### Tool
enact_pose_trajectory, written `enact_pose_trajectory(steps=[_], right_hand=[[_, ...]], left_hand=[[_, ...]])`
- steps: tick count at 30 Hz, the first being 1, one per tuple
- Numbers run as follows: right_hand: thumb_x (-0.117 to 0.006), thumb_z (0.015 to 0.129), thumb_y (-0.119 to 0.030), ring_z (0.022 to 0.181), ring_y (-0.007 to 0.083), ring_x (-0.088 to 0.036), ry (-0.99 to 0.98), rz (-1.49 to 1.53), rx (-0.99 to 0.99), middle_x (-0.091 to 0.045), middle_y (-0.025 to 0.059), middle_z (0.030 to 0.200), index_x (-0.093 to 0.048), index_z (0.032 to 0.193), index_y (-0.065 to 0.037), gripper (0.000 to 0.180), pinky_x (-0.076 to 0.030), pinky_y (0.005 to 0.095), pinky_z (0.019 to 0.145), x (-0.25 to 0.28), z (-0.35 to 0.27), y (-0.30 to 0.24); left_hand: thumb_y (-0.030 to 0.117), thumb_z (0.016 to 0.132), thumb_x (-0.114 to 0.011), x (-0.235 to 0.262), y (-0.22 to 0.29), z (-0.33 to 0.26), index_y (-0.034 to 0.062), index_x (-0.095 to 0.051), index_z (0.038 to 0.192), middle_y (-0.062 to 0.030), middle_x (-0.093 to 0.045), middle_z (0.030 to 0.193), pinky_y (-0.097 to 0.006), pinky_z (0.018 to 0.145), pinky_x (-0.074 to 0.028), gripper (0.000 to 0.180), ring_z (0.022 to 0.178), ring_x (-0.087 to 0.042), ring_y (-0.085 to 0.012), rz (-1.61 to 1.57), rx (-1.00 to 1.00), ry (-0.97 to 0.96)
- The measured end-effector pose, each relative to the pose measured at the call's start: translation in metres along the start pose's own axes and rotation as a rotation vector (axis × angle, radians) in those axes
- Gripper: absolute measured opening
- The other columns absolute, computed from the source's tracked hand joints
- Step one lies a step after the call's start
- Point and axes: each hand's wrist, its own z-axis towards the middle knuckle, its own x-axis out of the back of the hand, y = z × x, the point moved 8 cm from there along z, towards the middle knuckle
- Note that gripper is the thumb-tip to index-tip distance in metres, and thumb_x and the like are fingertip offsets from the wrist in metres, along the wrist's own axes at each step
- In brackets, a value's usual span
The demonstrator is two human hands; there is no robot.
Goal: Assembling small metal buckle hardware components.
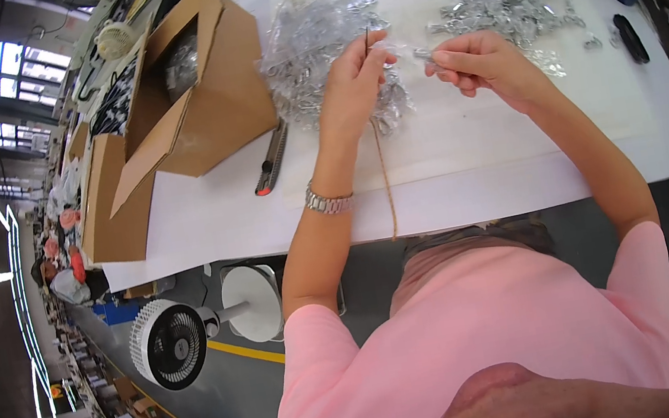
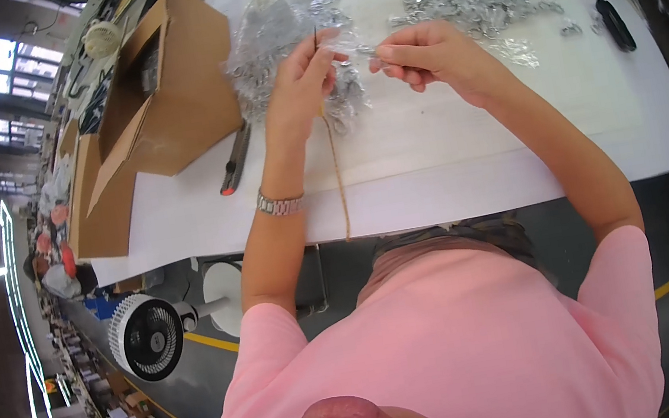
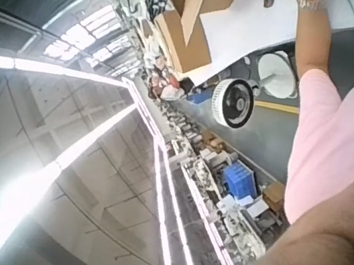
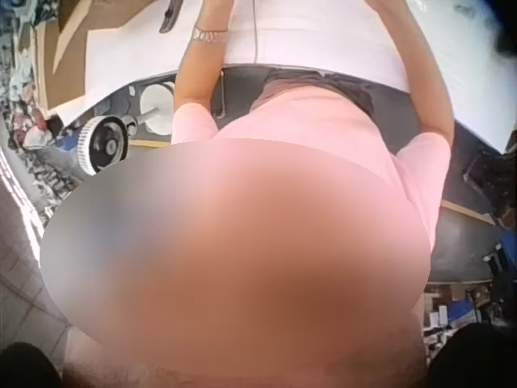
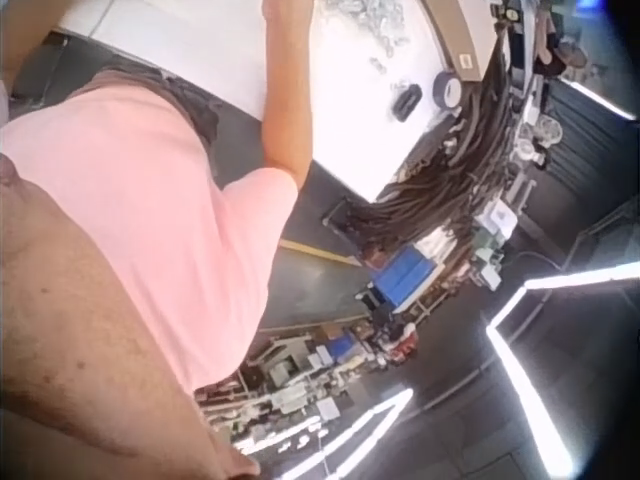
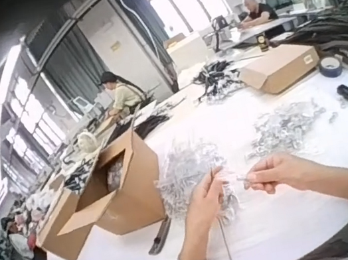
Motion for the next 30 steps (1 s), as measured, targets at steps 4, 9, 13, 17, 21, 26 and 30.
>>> enact_pose_trajectory(steps=[4,9,13,17,21,26,30], right_hand=[[-0.064,0.101,-0.026,0.061,0.0042,-0.05,0.032,-0.139,0.13,-0.06,-0.0041,0.072,-0.073,0.094,-0.002,0.027,-0.042,0.022,0.056,0.002,0.005,-0.002],[-0.062,0.098,-0.025,0.057,0.0081,-0.049,0.162,-0.397,0.19,-0.059,-0.0007,0.068,-0.072,0.086,-0.001,0.029,-0.039,0.0265,0.052,0.007,0.003,-0.008],[-0.062,0.099,-0.022,0.056,0.0075,-0.047,0.217,-0.496,0.293,-0.059,-0.0006,0.068,-0.073,0.09,-0.001,0.025,-0.037,0.0273,0.051,-0.001,-0.001,-0.01],[-0.06,0.102,-0.02,0.057,0.0061,-0.049,0.281,-0.306,0.23,-0.06,-0.0013,0.071,-0.073,0.099,0.0,0.023,-0.04,0.0253,0.052,-0.003,-0.011,0.0],[-0.057,0.106,-0.021,0.06,0.0054,-0.051,0.247,-0.21,0.172,-0.061,-0.0023,0.075,-0.071,0.106,0.002,0.027,-0.042,0.0217,0.055,-0.006,-0.009,0.008],[-0.06,0.105,-0.019,0.07,0.006,-0.056,0.269,0.667,-0.013,-0.066,0.0044,0.094,-0.064,0.119,0.006,0.029,-0.049,0.0224,0.064,0.045,0.004,0.027],[-0.062,0.104,-0.014,0.076,0.007,-0.058,0.309,0.979,0.08,-0.069,0.0122,0.11,-0.057,0.127,0.009,0.033,-0.054,0.0213,0.071,0.069,-0.003,0.009]], left_hand=[[0.015,0.106,-0.05,-0.023,0.011,-0.008,0.0001,-0.059,0.14,-0.0026,-0.068,0.087,-0.021,0.064,-0.038,0.038,0.072,-0.045,-0.0056,0.066,-0.036,-0.292],[0.014,0.106,-0.048,-0.041,0.019,-0.017,-0.001,-0.056,0.143,-0.007,-0.073,0.093,-0.022,0.065,-0.039,0.041,0.073,-0.045,-0.0062,0.094,-0.068,-0.442],[0.013,0.106,-0.046,-0.05,0.013,-0.019,-0.0013,-0.059,0.138,-0.0057,-0.071,0.084,-0.024,0.062,-0.041,0.037,0.067,-0.047,-0.0071,0.064,-0.089,-0.386],[0.011,0.104,-0.047,-0.054,0.02,-0.024,-0.0008,-0.064,0.129,-0.0047,-0.066,0.073,-0.028,0.061,-0.045,0.032,0.063,-0.054,-0.0098,0.333,-0.184,-0.153],[0.012,0.103,-0.048,-0.046,0.02,-0.028,-0.0004,-0.065,0.127,-0.0047,-0.064,0.07,-0.029,0.062,-0.046,0.031,0.065,-0.057,-0.0108,0.343,-0.291,-0.053],[0.013,0.103,-0.049,-0.032,0.013,-0.017,0.0003,-0.067,0.123,-0.0027,-0.063,0.069,-0.028,0.061,-0.044,0.03,0.063,-0.053,-0.0074,0.28,-0.146,-0.032],[0.014,0.104,-0.053,0.001,0.014,-0.009,0.0008,-0.071,0.112,0.0006,-0.061,0.066,-0.023,0.052,-0.037,0.024,0.054,-0.046,-0.0044,-0.035,-0.077,0.095]])
